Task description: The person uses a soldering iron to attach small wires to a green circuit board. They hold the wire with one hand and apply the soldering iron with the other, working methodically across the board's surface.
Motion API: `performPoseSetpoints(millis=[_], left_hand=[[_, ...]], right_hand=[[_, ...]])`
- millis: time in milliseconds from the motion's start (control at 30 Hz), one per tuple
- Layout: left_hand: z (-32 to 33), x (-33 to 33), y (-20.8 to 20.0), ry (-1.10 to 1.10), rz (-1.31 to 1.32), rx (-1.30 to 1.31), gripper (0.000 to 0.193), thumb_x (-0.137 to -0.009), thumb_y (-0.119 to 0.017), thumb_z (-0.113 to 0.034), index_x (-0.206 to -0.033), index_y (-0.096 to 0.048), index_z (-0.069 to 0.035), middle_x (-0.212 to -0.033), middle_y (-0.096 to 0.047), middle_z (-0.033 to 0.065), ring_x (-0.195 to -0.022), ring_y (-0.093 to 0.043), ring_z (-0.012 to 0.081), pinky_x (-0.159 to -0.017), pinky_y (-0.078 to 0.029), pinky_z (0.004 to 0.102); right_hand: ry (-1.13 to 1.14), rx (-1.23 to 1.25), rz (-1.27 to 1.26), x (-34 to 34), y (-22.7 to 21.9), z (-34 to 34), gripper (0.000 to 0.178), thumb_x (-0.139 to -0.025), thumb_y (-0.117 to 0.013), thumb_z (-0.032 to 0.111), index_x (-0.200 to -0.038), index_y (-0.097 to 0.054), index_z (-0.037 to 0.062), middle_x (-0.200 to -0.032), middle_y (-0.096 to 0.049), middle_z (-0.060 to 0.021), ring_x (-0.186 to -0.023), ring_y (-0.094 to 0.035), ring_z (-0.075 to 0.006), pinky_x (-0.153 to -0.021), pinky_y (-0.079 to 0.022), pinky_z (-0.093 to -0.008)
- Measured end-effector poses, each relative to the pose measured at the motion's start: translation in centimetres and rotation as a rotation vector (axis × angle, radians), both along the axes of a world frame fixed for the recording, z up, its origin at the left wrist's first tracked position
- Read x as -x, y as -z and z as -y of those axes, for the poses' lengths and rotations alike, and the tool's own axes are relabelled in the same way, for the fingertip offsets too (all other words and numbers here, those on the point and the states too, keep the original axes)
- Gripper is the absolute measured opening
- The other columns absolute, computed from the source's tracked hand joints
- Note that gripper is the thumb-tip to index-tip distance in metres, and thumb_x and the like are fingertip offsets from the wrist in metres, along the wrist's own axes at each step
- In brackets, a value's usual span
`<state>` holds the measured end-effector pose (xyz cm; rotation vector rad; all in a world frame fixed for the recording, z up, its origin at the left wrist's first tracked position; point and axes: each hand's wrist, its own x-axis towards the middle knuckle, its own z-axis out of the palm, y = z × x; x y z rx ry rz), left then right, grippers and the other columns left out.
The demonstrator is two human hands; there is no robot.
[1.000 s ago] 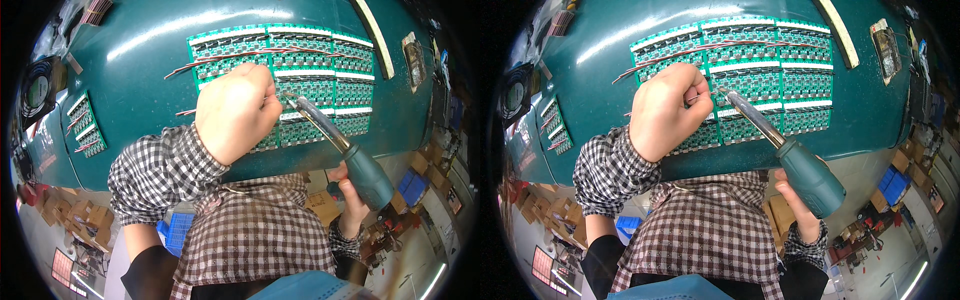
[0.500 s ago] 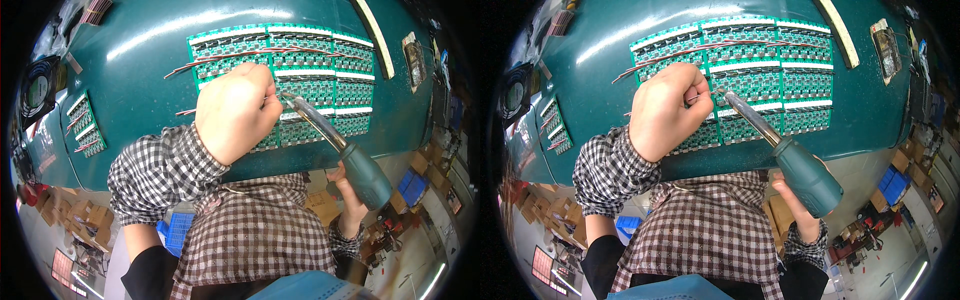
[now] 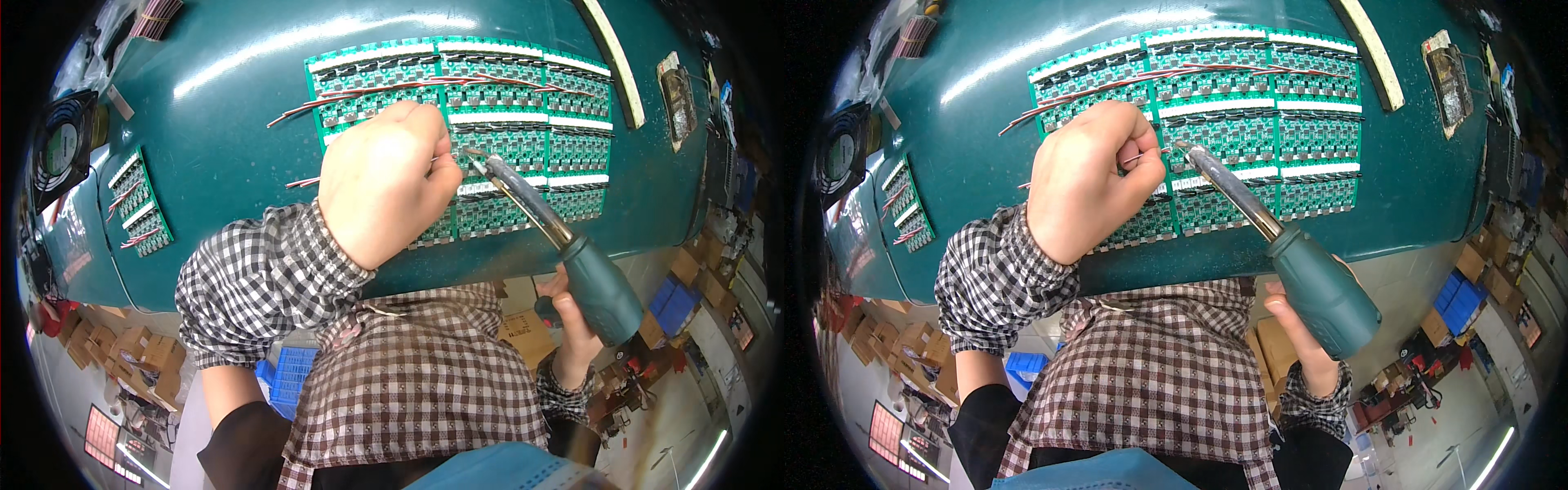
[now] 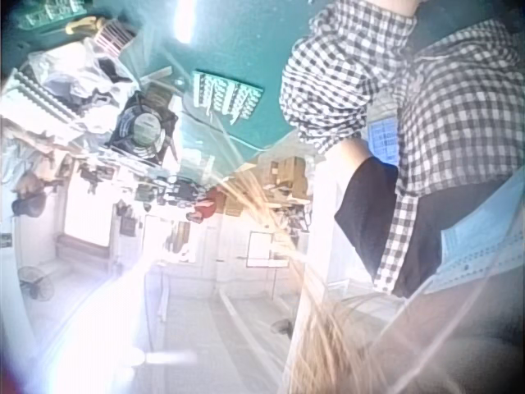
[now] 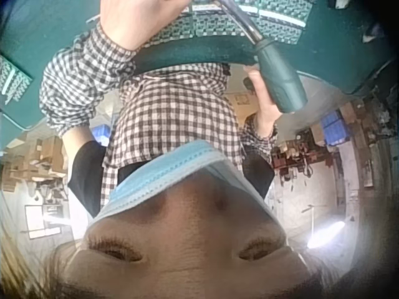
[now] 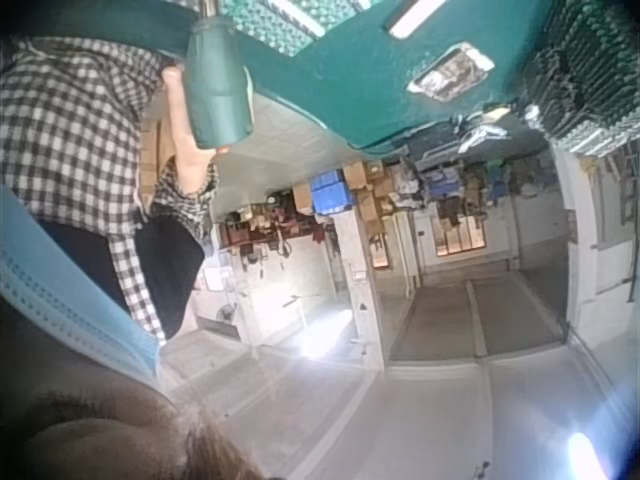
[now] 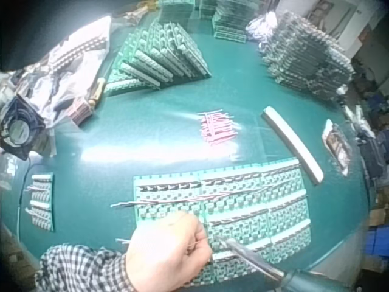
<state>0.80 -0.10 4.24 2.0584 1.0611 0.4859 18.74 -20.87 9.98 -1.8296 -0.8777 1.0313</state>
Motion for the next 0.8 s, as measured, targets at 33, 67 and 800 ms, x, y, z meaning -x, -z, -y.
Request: performPoseSetpoints(millis=[33, 67, 800], left_hand=[[0.0, 0.1, 0.0, -0.002, 0.002, -0.002, 0.01, -0.069, -0.063, -0.002, -0.072, -0.054, -0.005, -0.065, -0.053, 0.007, -0.058, -0.054, 0.0229, -0.054, -0.045, 0.0336], [0.0, 0.1, 0.1, 0.0, 0.004, -0.005, 0.01, -0.069, -0.063, -0.002, -0.072, -0.054, -0.005, -0.065, -0.053, 0.0069, -0.058, -0.054, 0.0228, -0.054, -0.045, 0.0336], [0.0, 0.2, 0.2, 0.016, -0.005, -0.024, 0.01, -0.07, -0.065, -0.003, -0.073, -0.056, -0.006, -0.066, -0.055, 0.0052, -0.059, -0.055, 0.0197, -0.055, -0.046, 0.0318]], right_hand=[[-0.003, 0.008, -0.009, 0.0, 0.0, 0.0, 0.061, -0.076, -0.076, 0.0, -0.127, -0.043, -0.0056, -0.093, -0.065, -0.0133, -0.082, -0.064, -0.0205, -0.079, -0.054, -0.0361], [-0.003, 0.015, -0.017, 0.0, -0.1, -0.1, 0.06, -0.076, -0.076, 0.001, -0.126, -0.043, -0.0057, -0.092, -0.065, -0.0127, -0.082, -0.064, -0.0202, -0.079, -0.053, -0.0363], [0.086, 0.087, -0.111, 0.0, -0.3, 0.3, 0.067, -0.076, -0.076, 0.005, -0.13, -0.037, -0.0027, -0.102, -0.063, -0.0161, -0.09, -0.066, -0.0234, -0.081, -0.055, -0.0369]])
